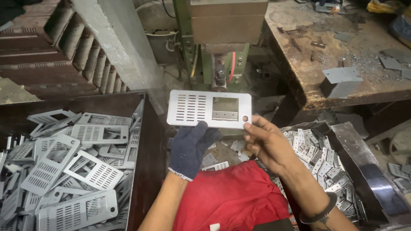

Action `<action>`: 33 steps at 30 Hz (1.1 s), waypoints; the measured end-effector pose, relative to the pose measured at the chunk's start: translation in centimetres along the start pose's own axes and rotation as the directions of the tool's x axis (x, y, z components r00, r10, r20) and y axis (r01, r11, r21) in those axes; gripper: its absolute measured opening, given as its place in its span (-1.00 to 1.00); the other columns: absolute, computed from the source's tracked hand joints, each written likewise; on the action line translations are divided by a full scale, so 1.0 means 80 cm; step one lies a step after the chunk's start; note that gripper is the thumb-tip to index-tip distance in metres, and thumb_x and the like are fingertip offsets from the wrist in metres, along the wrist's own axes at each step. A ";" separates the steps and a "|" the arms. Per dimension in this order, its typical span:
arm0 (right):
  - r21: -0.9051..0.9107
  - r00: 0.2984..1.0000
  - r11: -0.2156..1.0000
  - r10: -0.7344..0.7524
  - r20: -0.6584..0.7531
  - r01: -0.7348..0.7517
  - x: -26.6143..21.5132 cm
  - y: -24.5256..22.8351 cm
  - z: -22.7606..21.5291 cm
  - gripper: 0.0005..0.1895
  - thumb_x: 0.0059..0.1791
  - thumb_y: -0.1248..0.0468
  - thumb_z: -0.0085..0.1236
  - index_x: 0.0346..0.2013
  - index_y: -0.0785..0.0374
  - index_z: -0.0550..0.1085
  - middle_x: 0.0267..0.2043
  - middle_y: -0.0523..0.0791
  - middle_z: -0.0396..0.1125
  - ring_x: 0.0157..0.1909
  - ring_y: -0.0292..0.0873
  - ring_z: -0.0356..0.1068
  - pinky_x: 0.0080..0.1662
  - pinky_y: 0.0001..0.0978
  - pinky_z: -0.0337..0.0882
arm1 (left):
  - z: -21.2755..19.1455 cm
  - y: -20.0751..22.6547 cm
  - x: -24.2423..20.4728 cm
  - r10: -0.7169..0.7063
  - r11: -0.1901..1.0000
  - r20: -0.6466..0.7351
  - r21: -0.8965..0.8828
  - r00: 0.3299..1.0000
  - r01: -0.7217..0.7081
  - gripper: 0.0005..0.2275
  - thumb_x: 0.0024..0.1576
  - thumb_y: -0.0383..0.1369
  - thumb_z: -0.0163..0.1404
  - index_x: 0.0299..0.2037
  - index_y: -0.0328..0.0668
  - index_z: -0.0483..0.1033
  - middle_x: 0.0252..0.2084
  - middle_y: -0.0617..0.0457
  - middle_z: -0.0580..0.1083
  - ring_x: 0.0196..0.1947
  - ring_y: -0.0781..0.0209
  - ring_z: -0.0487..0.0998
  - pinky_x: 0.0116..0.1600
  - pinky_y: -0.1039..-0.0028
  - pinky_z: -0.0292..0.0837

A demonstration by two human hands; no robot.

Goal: The worker picks up metal plates and positions them into a stamping machine to punch slots or patterns into them.

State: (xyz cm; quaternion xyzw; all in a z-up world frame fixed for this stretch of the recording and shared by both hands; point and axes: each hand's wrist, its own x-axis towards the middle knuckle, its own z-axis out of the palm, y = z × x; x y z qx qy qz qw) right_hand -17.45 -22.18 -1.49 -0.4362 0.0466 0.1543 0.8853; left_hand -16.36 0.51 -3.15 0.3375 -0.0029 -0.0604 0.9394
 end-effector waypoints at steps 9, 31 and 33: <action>-0.018 0.999 0.999 -0.043 -0.013 0.043 0.002 -0.017 0.003 -0.84 0.04 0.35 0.12 -0.08 0.26 0.45 -0.41 -0.18 0.28 -0.44 -0.39 0.23 -0.49 -0.64 0.19 | 0.017 0.008 -0.002 0.073 0.986 -0.001 0.152 0.997 -0.072 -0.84 0.22 -0.48 0.02 -0.05 -0.39 0.52 -0.12 -0.06 0.55 -0.15 0.13 0.60 0.05 0.26 0.59; 0.012 0.998 0.999 -0.041 0.050 0.040 0.014 -0.068 0.029 -0.79 0.00 0.40 0.16 -0.07 0.22 0.47 -0.38 -0.29 0.33 -0.46 -0.49 0.27 -0.48 -0.69 0.18 | 0.032 0.023 0.042 0.147 0.980 -0.025 0.142 0.989 -0.142 -0.84 0.22 -0.41 0.12 -0.10 -0.36 0.57 -0.19 0.05 0.54 -0.23 0.29 0.53 -0.08 0.46 0.48; -0.005 0.999 1.000 -0.019 0.037 0.020 0.013 -0.071 0.030 -0.74 -0.01 0.39 0.15 -0.01 0.21 0.46 -0.36 -0.30 0.33 -0.46 -0.51 0.28 -0.50 -0.73 0.16 | 0.041 0.026 0.035 0.174 0.969 0.003 0.177 0.985 -0.171 -0.83 0.23 -0.41 0.11 -0.08 -0.40 0.56 -0.16 0.05 0.54 -0.20 0.30 0.53 -0.06 0.46 0.49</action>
